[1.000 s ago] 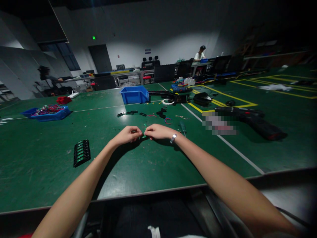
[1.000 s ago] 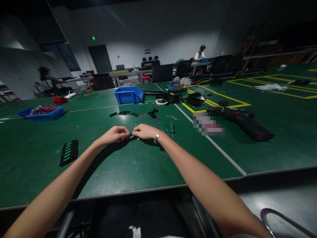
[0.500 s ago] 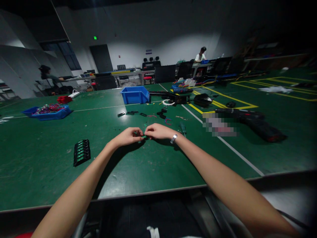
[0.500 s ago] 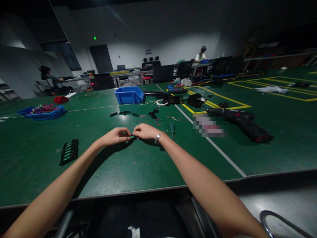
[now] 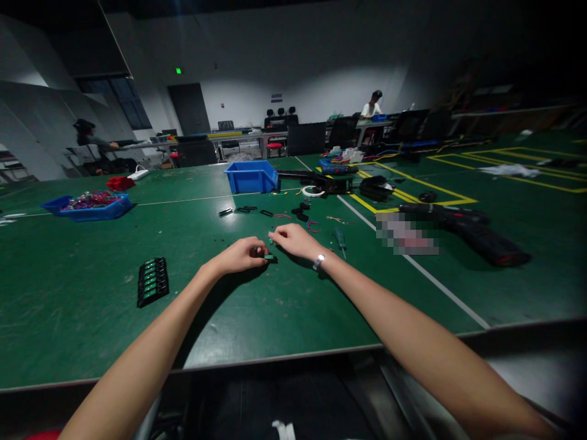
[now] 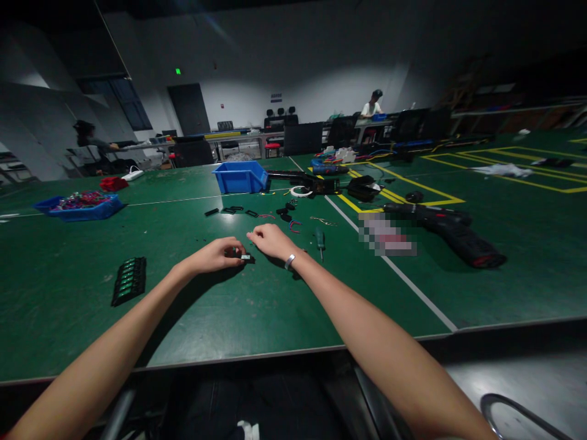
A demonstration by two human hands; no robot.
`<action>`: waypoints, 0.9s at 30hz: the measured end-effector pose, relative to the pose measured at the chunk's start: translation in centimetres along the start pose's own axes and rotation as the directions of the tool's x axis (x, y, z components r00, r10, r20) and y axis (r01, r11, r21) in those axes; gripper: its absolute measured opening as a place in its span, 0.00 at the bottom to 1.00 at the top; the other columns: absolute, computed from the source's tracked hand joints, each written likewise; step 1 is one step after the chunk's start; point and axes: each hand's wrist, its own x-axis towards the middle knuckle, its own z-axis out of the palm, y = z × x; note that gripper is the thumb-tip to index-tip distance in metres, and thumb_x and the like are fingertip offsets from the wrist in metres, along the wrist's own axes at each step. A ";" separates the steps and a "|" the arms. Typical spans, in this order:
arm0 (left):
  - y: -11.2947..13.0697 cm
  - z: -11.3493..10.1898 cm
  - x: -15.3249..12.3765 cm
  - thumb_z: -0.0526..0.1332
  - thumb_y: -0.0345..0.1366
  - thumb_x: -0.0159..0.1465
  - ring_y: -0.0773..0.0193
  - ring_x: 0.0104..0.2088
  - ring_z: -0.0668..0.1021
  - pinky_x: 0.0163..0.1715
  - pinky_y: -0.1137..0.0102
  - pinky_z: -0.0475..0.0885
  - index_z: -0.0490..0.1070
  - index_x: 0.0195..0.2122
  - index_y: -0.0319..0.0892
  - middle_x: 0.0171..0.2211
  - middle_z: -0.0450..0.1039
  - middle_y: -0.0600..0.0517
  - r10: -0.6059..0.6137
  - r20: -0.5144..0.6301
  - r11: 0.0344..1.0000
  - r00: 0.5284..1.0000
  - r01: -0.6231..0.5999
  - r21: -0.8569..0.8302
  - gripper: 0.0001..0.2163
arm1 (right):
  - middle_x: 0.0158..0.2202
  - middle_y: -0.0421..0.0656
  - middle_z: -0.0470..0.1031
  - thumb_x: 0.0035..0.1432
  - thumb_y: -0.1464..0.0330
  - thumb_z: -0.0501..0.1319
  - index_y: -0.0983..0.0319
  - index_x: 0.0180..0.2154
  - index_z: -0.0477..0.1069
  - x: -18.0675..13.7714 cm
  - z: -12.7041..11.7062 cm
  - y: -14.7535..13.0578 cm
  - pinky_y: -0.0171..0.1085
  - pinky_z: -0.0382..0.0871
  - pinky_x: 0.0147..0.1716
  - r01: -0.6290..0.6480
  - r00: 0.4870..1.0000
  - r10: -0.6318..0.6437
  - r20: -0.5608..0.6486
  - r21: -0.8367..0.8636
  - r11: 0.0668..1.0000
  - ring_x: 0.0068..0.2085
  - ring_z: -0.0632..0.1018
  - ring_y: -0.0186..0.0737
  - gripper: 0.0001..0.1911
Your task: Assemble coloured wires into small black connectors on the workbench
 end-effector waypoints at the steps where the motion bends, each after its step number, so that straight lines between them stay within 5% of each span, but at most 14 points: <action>1: 0.1 0.0 0.0 0.65 0.40 0.60 0.65 0.33 0.73 0.35 0.72 0.66 0.77 0.39 0.40 0.34 0.71 0.52 -0.005 0.002 1.000 1.000 0.005 -0.003 0.10 | 0.20 0.38 0.66 0.66 0.55 0.53 0.64 0.23 0.70 0.0 -0.1 0.0 0.35 0.50 0.27 -0.012 1.000 0.011 -0.022 -0.007 1.000 0.25 0.65 0.34 0.25; 5: 0.6 -0.1 0.0 0.65 0.43 0.60 0.66 0.31 0.72 0.33 0.73 0.65 0.76 0.37 0.39 0.32 0.71 0.52 -0.029 -0.009 0.999 1.000 0.028 -0.032 0.12 | 0.21 0.40 0.69 0.67 0.56 0.51 0.64 0.26 0.74 0.0 -0.6 0.0 0.35 0.54 0.29 -0.083 0.991 0.083 -0.105 0.010 0.997 0.26 0.67 0.36 0.25; 8: 0.5 -0.4 0.0 0.58 0.44 0.67 0.66 0.30 0.70 0.30 0.73 0.62 0.74 0.34 0.38 0.29 0.70 0.53 -0.044 -0.086 0.999 0.995 0.043 -0.014 0.14 | 0.27 0.42 0.74 0.65 0.61 0.52 0.64 0.40 0.77 0.0 -0.7 0.5 0.35 0.57 0.30 -0.122 0.969 0.133 -0.207 0.066 0.990 0.28 0.69 0.37 0.18; 11: 0.3 -0.5 0.0 0.53 0.44 0.70 0.67 0.27 0.67 0.28 0.72 0.57 0.69 0.30 0.38 0.25 0.66 0.54 -0.052 -0.160 0.997 0.986 0.062 0.055 0.17 | 0.31 0.43 0.75 0.63 0.65 0.52 0.64 0.52 0.72 0.3 -0.5 1.2 0.34 0.61 0.30 -0.145 0.943 0.183 -0.276 0.153 0.978 0.28 0.71 0.38 0.20; 17: 0.3 -0.4 0.0 0.47 0.48 0.73 0.67 0.24 0.64 0.28 0.70 0.55 0.63 0.25 0.40 0.23 0.63 0.54 -0.051 -0.178 0.992 0.983 0.071 0.108 0.22 | 0.41 0.49 0.77 0.61 0.68 0.53 0.66 0.59 0.64 1.3 -3.2 2.9 0.36 0.69 0.35 -0.120 0.872 0.215 -0.440 0.234 0.965 0.34 0.78 0.39 0.25; 19: 0.5 -0.4 -0.1 0.46 0.47 0.73 0.67 0.25 0.65 0.29 0.70 0.57 0.64 0.26 0.40 0.24 0.64 0.53 -0.025 -0.196 0.990 0.980 0.052 0.133 0.22 | 0.43 0.51 0.78 0.62 0.66 0.53 0.67 0.58 0.66 1.2 -5.8 3.4 0.37 0.70 0.37 -0.186 0.839 0.247 -0.484 0.171 0.967 0.36 0.79 0.41 0.24; 22: 0.8 -0.6 -0.4 0.50 0.44 0.72 0.65 0.27 0.68 0.30 0.70 0.59 0.68 0.30 0.40 0.28 0.68 0.50 -0.008 -0.180 0.985 0.984 0.039 0.171 0.17 | 0.43 0.53 0.79 0.62 0.62 0.56 0.65 0.47 0.76 0.0 -9.6 4.5 0.39 0.70 0.43 -0.350 0.857 0.280 -0.432 -0.092 0.932 0.42 0.79 0.46 0.18; 27: 1.6 -0.3 -0.9 0.66 0.51 0.59 0.63 0.27 0.71 0.26 0.71 0.57 0.72 0.37 0.42 0.31 0.73 0.50 -0.085 -0.019 0.981 0.996 0.087 0.173 0.17 | 0.39 0.61 0.79 0.57 0.48 0.61 0.66 0.37 0.78 -3.7 -11.4 6.6 0.44 0.69 0.37 -0.549 0.821 0.535 -0.199 -0.531 0.645 0.39 0.80 0.55 0.26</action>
